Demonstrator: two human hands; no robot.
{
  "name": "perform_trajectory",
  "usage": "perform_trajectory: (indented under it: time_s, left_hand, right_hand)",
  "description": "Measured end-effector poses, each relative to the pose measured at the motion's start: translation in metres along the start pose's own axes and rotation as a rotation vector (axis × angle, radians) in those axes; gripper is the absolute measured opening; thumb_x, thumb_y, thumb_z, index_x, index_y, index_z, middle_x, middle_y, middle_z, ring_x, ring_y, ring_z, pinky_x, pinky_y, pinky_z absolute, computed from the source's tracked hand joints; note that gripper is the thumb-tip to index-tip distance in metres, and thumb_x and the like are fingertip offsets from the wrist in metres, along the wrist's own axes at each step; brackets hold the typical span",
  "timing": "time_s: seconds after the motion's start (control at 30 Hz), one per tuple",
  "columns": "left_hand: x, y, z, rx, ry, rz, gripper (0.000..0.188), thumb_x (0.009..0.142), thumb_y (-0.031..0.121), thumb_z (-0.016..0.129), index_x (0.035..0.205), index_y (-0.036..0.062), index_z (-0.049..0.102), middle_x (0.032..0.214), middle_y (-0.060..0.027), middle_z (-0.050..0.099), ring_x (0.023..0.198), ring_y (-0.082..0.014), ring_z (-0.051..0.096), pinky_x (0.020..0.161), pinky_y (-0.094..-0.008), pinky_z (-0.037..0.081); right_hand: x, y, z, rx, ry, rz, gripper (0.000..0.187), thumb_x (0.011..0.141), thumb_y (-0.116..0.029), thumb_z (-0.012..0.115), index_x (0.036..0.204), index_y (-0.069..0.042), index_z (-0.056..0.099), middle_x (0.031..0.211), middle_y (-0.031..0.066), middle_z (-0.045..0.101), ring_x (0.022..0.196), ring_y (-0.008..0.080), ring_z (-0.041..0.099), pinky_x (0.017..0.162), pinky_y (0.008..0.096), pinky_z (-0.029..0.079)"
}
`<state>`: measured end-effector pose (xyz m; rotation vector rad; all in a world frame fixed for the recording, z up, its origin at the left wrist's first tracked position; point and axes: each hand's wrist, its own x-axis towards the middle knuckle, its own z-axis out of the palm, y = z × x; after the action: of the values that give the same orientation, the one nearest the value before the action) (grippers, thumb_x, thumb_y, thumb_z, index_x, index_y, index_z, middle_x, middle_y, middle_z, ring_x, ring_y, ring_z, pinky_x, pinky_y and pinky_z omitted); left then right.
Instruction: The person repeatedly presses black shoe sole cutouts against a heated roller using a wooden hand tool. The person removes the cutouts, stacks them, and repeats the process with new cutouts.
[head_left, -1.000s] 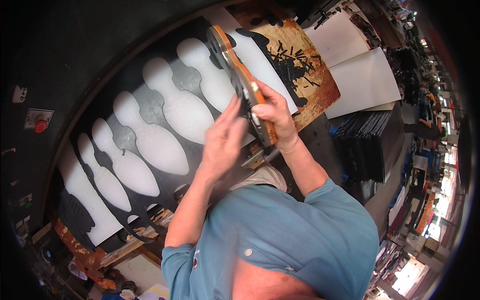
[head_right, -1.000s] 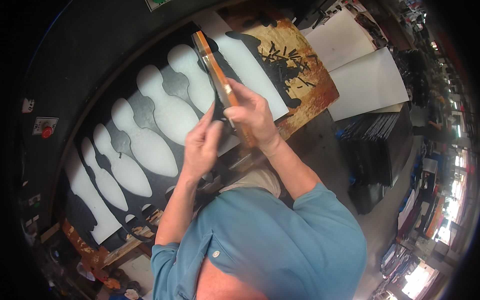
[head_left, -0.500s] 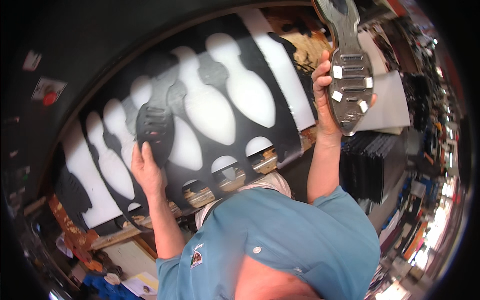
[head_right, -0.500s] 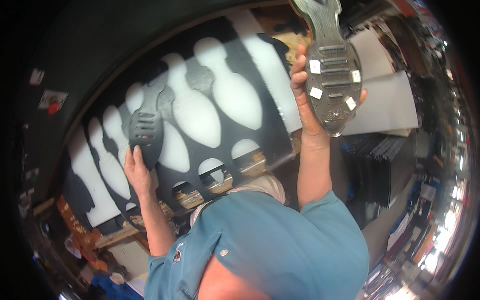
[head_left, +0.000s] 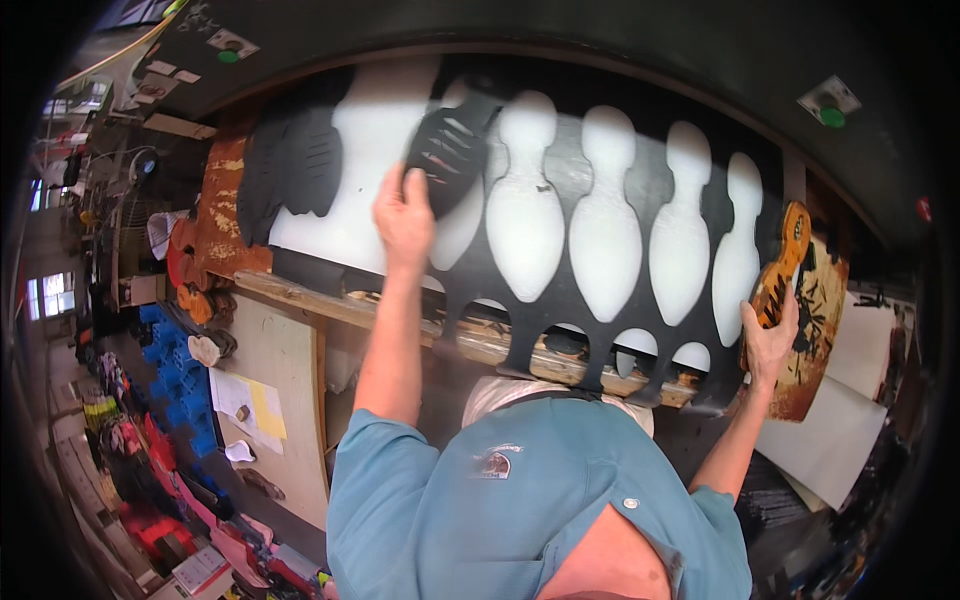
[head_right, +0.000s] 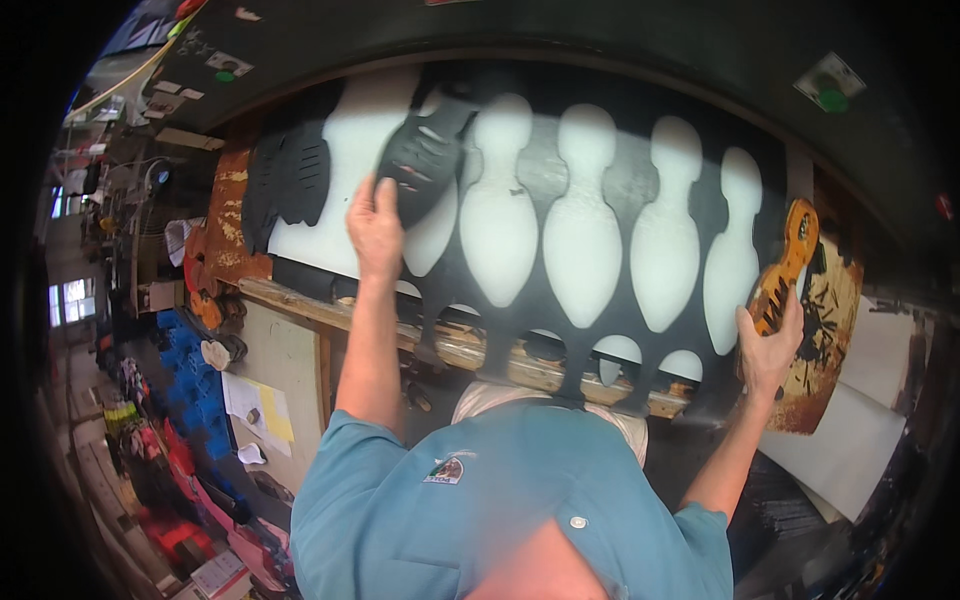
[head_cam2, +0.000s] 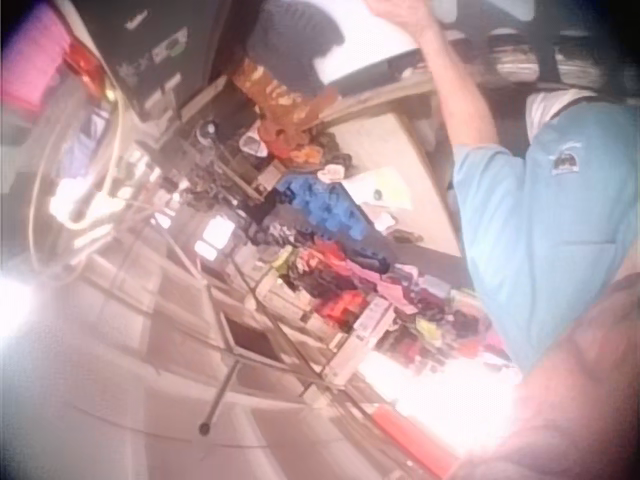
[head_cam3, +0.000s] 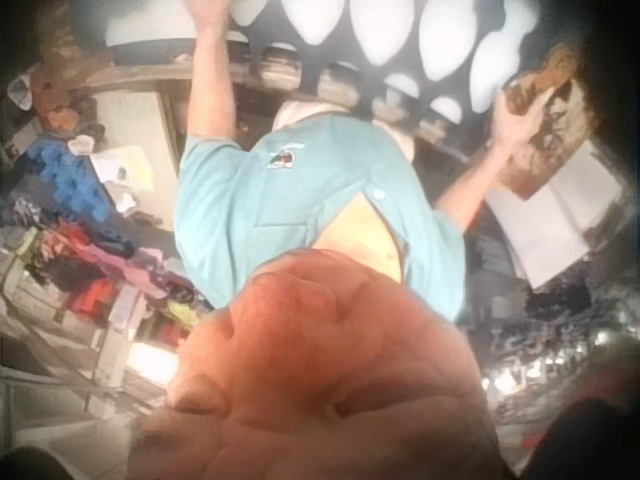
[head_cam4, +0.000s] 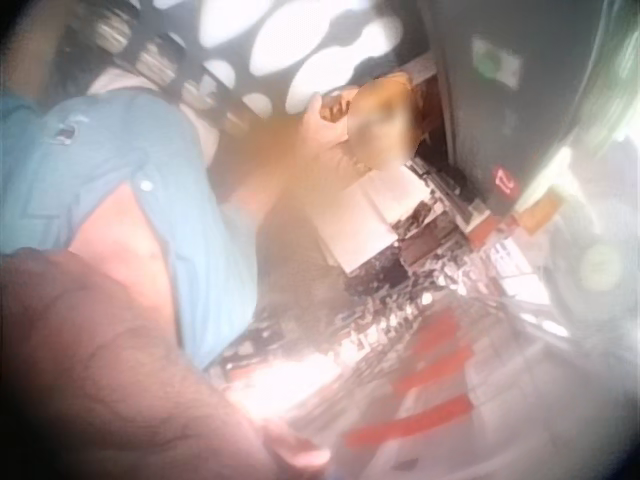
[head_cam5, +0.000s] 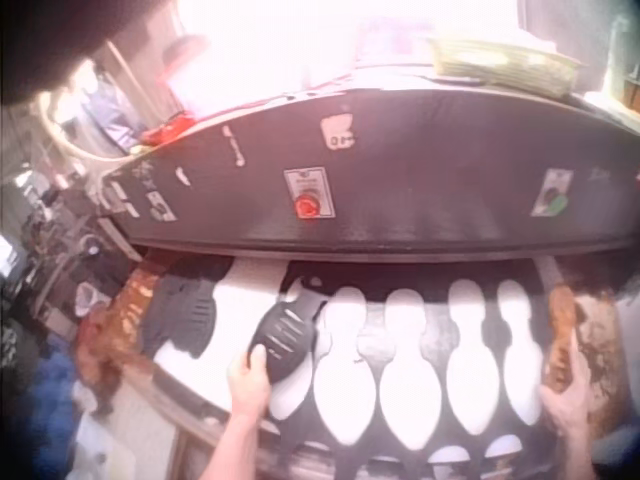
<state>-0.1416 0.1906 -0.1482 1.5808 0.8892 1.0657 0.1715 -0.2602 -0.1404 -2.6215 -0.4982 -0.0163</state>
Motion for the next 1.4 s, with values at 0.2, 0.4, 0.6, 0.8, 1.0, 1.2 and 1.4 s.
perform_trajectory:
  time_s: [0.2,0.4,0.6,0.8,1.0,1.2,1.4]
  left_hand:
    - [0.084,-0.020,-0.110,1.014,0.421,0.259,0.057,0.104,0.030,0.068,0.149,-0.0030,0.058,0.148,-0.0294,0.058,0.138,-0.0466,0.054,0.117,-0.0557,0.041]
    - [0.104,-0.057,-0.088,1.363,-0.166,0.313,0.063,0.109,0.044,0.055,0.160,0.0082,0.051,0.171,-0.0232,0.037,0.159,-0.0502,0.029,0.129,-0.0643,0.022]
    - [0.155,-0.089,-0.133,1.397,-0.129,0.352,0.050,0.113,0.030,0.039,0.153,0.0063,0.059,0.164,-0.0165,0.050,0.154,-0.0441,0.040,0.125,-0.0630,0.031]
    - [0.154,-0.043,-0.073,1.103,-0.132,0.230,0.050,0.110,0.028,0.050,0.149,-0.0022,0.059,0.158,-0.0236,0.054,0.146,-0.0406,0.050,0.123,-0.0535,0.038]
    - [-0.001,0.018,0.150,0.180,-0.762,0.225,0.065,0.111,0.037,0.057,0.160,-0.0042,0.045,0.168,-0.0275,0.040,0.160,-0.0388,0.035,0.132,-0.0456,0.026]
    - [-0.068,0.057,0.257,0.613,-0.692,0.276,0.073,0.101,0.033,0.067,0.152,-0.0142,0.045,0.159,-0.0484,0.033,0.153,-0.0649,0.024,0.129,-0.0654,0.019]
    - [-0.018,0.051,0.253,0.297,-0.453,-0.115,0.057,0.097,0.020,0.072,0.141,-0.0143,0.059,0.131,-0.0337,0.069,0.125,-0.0437,0.068,0.110,-0.0445,0.052]
  right_hand:
    - [-0.003,0.007,0.017,-0.067,0.189,0.044,0.094,0.087,-0.044,0.088,0.163,-0.009,0.046,0.170,0.0275,0.032,0.155,0.0421,0.038,0.127,0.0495,0.033]
    - [0.000,0.011,0.020,0.000,0.201,0.030,0.090,0.089,-0.044,0.087,0.159,-0.002,0.049,0.163,0.0259,0.045,0.150,0.0390,0.046,0.121,0.0455,0.042]
    - [-0.002,-0.005,0.013,0.049,0.213,0.033,0.085,0.084,-0.042,0.090,0.148,0.003,0.058,0.147,0.0257,0.060,0.136,0.0403,0.057,0.116,0.0459,0.046]
    - [0.000,-0.012,0.011,0.024,0.174,0.091,0.091,0.082,-0.048,0.088,0.150,0.003,0.057,0.148,0.0269,0.059,0.138,0.0394,0.057,0.118,0.0449,0.045]
    - [0.002,-0.012,0.011,0.006,0.170,0.063,0.093,0.080,-0.053,0.087,0.148,0.004,0.058,0.146,0.0269,0.059,0.137,0.0410,0.057,0.118,0.0459,0.044]
    - [0.001,-0.010,0.011,0.055,0.171,0.031,0.092,0.079,-0.050,0.087,0.148,0.004,0.058,0.147,0.0266,0.059,0.137,0.0411,0.056,0.118,0.0481,0.044]
    - [0.004,-0.009,0.010,0.100,0.160,0.047,0.092,0.074,-0.047,0.086,0.147,0.003,0.060,0.144,0.0261,0.060,0.133,0.0420,0.058,0.116,0.0479,0.046]
